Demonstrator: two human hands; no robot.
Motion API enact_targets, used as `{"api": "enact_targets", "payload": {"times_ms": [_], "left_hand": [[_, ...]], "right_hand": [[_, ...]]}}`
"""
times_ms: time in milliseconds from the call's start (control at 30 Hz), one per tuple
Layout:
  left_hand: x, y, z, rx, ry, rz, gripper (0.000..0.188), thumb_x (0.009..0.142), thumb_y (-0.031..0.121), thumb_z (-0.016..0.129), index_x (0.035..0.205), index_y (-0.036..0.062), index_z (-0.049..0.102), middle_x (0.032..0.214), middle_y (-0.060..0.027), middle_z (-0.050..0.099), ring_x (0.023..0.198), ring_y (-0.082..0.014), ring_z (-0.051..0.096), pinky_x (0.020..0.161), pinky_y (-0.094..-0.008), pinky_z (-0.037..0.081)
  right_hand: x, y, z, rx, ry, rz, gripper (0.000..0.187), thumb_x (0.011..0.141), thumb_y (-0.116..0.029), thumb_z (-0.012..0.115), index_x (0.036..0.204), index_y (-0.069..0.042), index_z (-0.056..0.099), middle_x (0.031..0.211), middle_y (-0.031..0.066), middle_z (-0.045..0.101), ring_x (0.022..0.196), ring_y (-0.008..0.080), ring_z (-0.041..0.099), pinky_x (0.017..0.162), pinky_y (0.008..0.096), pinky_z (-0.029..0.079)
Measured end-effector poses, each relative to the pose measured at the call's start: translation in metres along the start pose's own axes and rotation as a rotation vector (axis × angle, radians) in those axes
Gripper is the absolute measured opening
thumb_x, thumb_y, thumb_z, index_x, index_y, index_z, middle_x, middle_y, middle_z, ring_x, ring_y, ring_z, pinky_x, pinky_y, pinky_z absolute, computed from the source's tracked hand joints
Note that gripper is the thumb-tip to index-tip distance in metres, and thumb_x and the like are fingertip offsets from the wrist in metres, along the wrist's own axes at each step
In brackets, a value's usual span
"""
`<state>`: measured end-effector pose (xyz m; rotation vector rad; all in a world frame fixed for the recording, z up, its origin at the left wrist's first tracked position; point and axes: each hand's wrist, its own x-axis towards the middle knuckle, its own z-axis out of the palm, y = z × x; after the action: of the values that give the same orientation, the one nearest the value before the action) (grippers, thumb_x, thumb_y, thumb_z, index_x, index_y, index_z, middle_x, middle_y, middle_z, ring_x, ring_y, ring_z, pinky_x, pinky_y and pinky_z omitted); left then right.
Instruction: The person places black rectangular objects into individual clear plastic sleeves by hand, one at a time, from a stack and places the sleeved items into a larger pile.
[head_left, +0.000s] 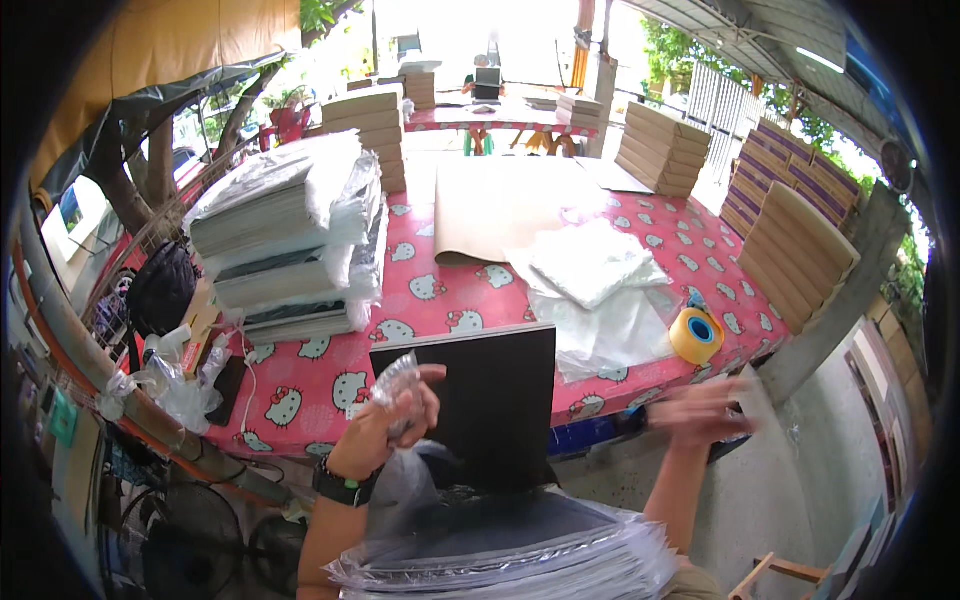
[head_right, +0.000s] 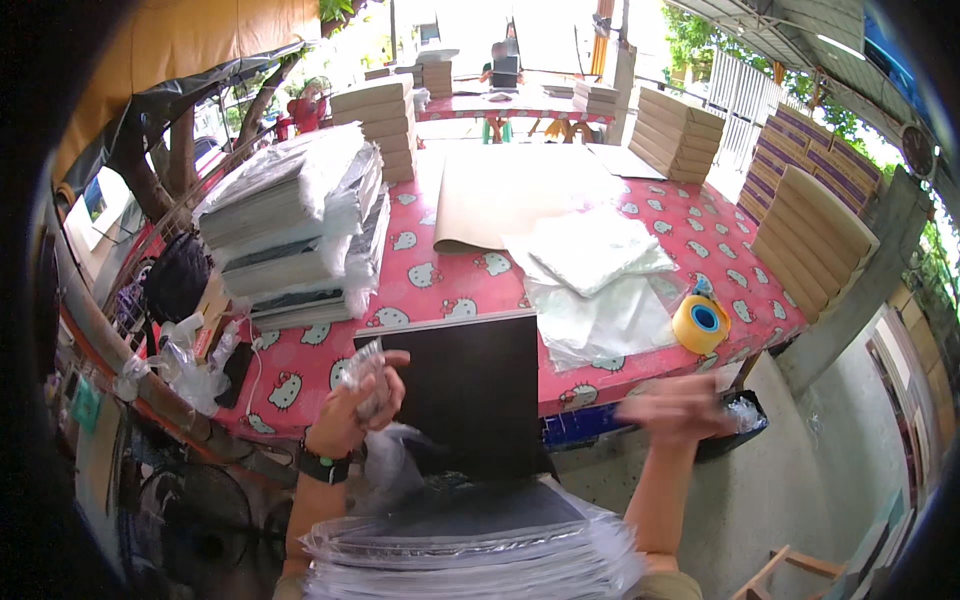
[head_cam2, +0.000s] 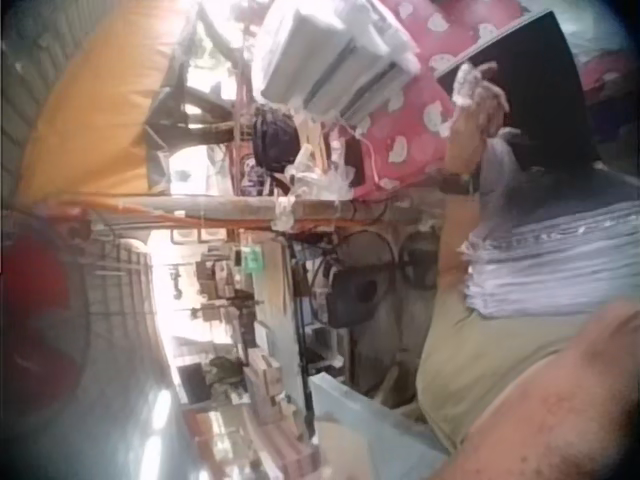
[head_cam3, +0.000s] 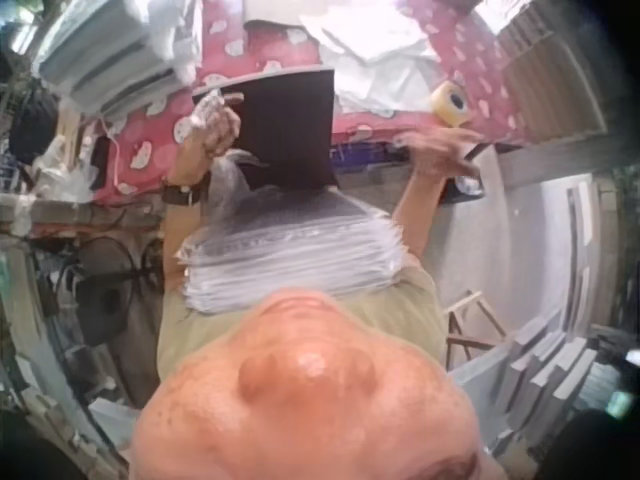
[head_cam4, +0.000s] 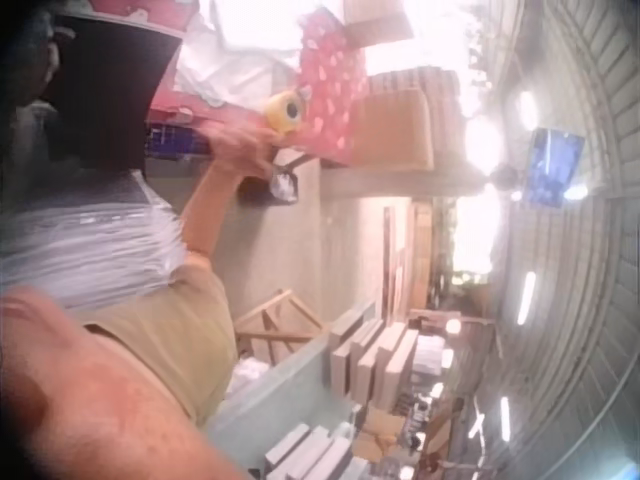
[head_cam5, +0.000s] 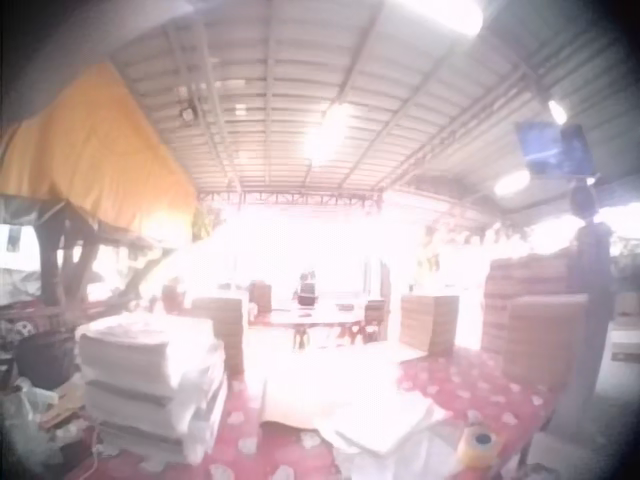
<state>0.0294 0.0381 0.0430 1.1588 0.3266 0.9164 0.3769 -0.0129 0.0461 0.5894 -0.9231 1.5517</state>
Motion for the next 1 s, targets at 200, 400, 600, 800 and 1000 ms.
{"api": "enact_targets", "payload": {"times_ms": [200, 400, 600, 800, 1000], "left_hand": [[0.046, -0.019, 0.028, 0.272, 0.072, 0.212, 0.06, 0.088, 0.034, 0.039, 0.133, 0.0029, 0.016, 0.135, -0.0079, 0.023, 0.115, -0.0161, 0.033, 0.09, -0.0277, 0.033], [0.045, -0.04, 0.036, 0.347, 0.107, 0.226, 0.057, 0.09, 0.034, 0.037, 0.131, 0.0005, 0.016, 0.135, -0.0094, 0.022, 0.122, -0.016, 0.022, 0.098, -0.0291, 0.021], [0.038, -0.049, 0.026, 0.359, 0.252, 0.239, 0.04, 0.088, 0.026, 0.044, 0.116, -0.0018, 0.042, 0.115, -0.0085, 0.047, 0.103, -0.0132, 0.044, 0.088, -0.0268, 0.034], [0.035, -0.055, 0.024, 0.371, 0.445, 0.192, 0.021, 0.08, 0.016, 0.06, 0.089, -0.0021, 0.06, 0.075, 0.0003, 0.06, 0.068, -0.0046, 0.051, 0.061, -0.0186, 0.042], [0.032, -0.057, 0.026, 0.166, 0.456, 0.154, 0.023, 0.081, 0.021, 0.059, 0.091, 0.0008, 0.059, 0.076, 0.0012, 0.057, 0.068, -0.0034, 0.049, 0.06, -0.0188, 0.041]], "right_hand": [[0.056, 0.038, -0.023, -0.915, 0.249, 0.406, 0.02, 0.074, -0.008, 0.058, 0.093, -0.001, 0.056, 0.092, 0.0079, 0.059, 0.078, 0.0141, 0.055, 0.071, 0.0302, 0.045], [0.062, 0.121, -0.049, -0.756, 0.168, 0.66, 0.022, 0.073, -0.005, 0.065, 0.091, -0.003, 0.053, 0.084, -0.0016, 0.054, 0.082, 0.006, 0.05, 0.074, 0.0217, 0.04], [0.035, 0.139, -0.054, -0.907, 0.467, 0.433, 0.008, 0.081, -0.012, 0.057, 0.082, -0.005, 0.054, 0.073, -0.005, 0.051, 0.064, 0.0011, 0.042, 0.057, 0.0172, 0.035], [0.036, 0.142, -0.043, -1.272, 0.532, 0.395, 0.019, 0.085, -0.02, 0.052, 0.077, -0.003, 0.053, 0.058, -0.0059, 0.043, 0.053, 0.0018, 0.037, 0.046, 0.0183, 0.031], [0.03, 0.149, -0.045, -1.439, 0.504, 0.326, 0.025, 0.085, -0.02, 0.053, 0.069, 0.0, 0.051, 0.054, -0.002, 0.043, 0.054, 0.0016, 0.035, 0.045, 0.0193, 0.03]]}}
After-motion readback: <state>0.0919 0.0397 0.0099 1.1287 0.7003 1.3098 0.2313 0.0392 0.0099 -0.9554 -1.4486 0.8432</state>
